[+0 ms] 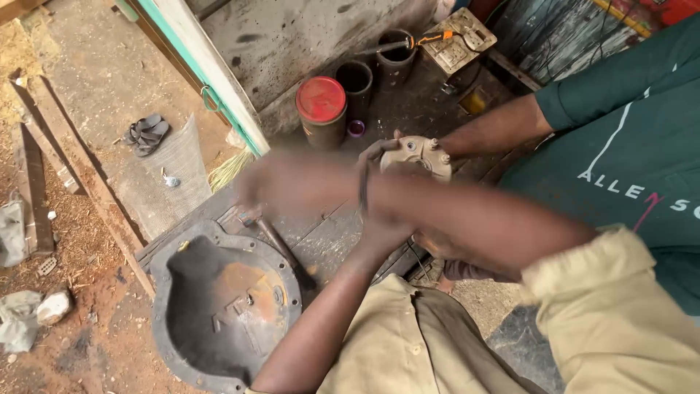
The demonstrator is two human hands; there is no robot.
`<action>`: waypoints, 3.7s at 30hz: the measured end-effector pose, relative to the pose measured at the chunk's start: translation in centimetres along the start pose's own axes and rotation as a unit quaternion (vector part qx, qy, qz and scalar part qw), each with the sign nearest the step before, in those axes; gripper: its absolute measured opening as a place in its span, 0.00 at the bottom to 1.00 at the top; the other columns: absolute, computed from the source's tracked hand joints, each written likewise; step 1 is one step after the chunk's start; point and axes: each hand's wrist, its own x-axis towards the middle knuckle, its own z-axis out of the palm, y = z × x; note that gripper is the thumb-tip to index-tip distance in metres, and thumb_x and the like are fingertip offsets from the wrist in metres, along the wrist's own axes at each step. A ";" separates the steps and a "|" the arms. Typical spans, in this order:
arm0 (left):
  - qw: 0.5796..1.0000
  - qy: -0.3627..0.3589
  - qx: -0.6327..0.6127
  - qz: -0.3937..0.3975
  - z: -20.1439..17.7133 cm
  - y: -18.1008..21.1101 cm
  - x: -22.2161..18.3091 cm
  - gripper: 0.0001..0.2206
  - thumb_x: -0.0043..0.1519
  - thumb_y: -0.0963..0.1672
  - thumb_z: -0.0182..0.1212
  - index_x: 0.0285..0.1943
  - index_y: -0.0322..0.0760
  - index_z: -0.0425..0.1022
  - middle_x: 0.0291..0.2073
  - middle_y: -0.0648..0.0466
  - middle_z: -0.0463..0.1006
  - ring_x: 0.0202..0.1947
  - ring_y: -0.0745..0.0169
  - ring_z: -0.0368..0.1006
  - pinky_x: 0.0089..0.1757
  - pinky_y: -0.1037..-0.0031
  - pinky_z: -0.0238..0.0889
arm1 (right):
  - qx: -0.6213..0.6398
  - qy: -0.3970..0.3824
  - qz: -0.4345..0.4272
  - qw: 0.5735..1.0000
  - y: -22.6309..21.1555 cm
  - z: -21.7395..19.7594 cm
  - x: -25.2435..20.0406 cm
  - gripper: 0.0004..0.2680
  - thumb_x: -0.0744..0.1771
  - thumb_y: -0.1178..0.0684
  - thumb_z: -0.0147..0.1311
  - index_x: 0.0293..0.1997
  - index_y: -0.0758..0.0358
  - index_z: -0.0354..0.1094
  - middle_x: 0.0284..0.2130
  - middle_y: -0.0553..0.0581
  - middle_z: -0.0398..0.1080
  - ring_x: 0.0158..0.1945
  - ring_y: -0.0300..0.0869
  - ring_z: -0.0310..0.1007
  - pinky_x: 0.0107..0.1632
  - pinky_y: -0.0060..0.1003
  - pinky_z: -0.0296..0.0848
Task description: Disassemble and inspect a starter motor on a workbench using wrenches and a hammer.
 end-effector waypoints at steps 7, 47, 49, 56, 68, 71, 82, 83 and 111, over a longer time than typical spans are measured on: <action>0.993 0.038 0.072 0.085 -0.8 1.9 0.7 0.13 0.49 0.48 0.81 0.36 0.42 0.83 0.62 0.46 0.67 0.67 0.45 0.61 0.63 0.57 0.60 | -0.039 -0.010 -0.207 0.978 -8.9 2.8 -18.0 0.09 0.68 0.47 0.63 0.35 0.60 0.71 0.31 0.53 0.69 0.32 0.46 0.71 0.34 0.43 0.68; 0.987 -0.023 0.107 0.121 -2.8 4.1 1.2 0.08 0.54 0.43 0.75 0.40 0.43 0.84 0.57 0.52 0.76 0.70 0.44 0.64 0.71 0.51 0.54 | 0.827 0.456 0.039 0.327 9.2 -4.6 -32.2 0.19 0.73 0.36 0.52 0.28 0.57 0.61 0.14 0.43 0.48 0.16 0.31 0.41 0.23 0.27 0.46; 0.987 -0.002 0.108 0.115 -2.2 4.2 1.3 0.09 0.53 0.44 0.76 0.38 0.41 0.81 0.55 0.53 0.77 0.69 0.44 0.64 0.69 0.52 0.57 | 0.824 0.459 0.045 0.329 9.0 -4.3 -32.4 0.19 0.73 0.36 0.52 0.28 0.57 0.61 0.14 0.43 0.48 0.16 0.31 0.41 0.23 0.27 0.46; 0.982 0.021 0.152 0.111 -1.5 5.4 0.8 0.12 0.54 0.45 0.77 0.40 0.37 0.79 0.42 0.55 0.80 0.59 0.53 0.73 0.61 0.57 0.62 | 0.819 0.452 0.061 0.348 8.4 -3.9 -32.5 0.19 0.74 0.35 0.51 0.28 0.56 0.60 0.14 0.43 0.48 0.16 0.31 0.41 0.24 0.27 0.47; 0.973 0.133 0.153 0.107 -4.6 7.6 0.6 0.08 0.60 0.39 0.69 0.47 0.38 0.79 0.47 0.52 0.82 0.50 0.55 0.81 0.53 0.68 0.75 | 0.722 0.539 0.064 0.429 8.4 -5.2 -33.7 0.21 0.76 0.35 0.48 0.28 0.55 0.60 0.13 0.44 0.50 0.18 0.33 0.43 0.29 0.29 0.52; 0.964 0.202 0.171 0.030 -8.9 5.4 -2.0 0.08 0.60 0.37 0.69 0.47 0.34 0.79 0.45 0.51 0.84 0.49 0.61 0.81 0.52 0.71 0.73 | 0.643 0.587 0.022 0.493 8.6 -5.5 -35.4 0.20 0.76 0.36 0.46 0.28 0.56 0.60 0.13 0.46 0.52 0.16 0.33 0.46 0.28 0.29 0.54; 0.825 0.289 0.323 -0.364 -22.1 -8.4 -24.9 0.10 0.56 0.40 0.71 0.46 0.36 0.83 0.36 0.51 0.85 0.37 0.66 0.81 0.42 0.74 0.71 | 0.459 0.665 -0.098 0.581 8.9 -5.2 -35.7 0.19 0.77 0.44 0.39 0.28 0.61 0.59 0.14 0.50 0.54 0.18 0.35 0.48 0.30 0.32 0.54; 0.812 0.281 0.327 -0.393 -22.6 -8.9 -26.0 0.10 0.56 0.40 0.71 0.47 0.36 0.83 0.36 0.51 0.85 0.37 0.65 0.81 0.43 0.73 0.71 | 0.449 0.667 -0.089 0.588 8.4 -5.4 -34.8 0.19 0.78 0.46 0.39 0.28 0.61 0.59 0.14 0.51 0.54 0.18 0.35 0.48 0.30 0.32 0.54; 0.917 -0.060 0.394 -0.039 2.3 7.7 6.8 0.19 0.66 0.53 0.53 0.40 0.34 0.77 0.38 0.43 0.79 0.45 0.42 0.76 0.47 0.50 0.65 | 0.260 0.727 0.017 0.636 5.0 -7.0 -28.2 0.22 0.76 0.38 0.50 0.26 0.58 0.52 0.14 0.49 0.47 0.16 0.34 0.42 0.23 0.31 0.49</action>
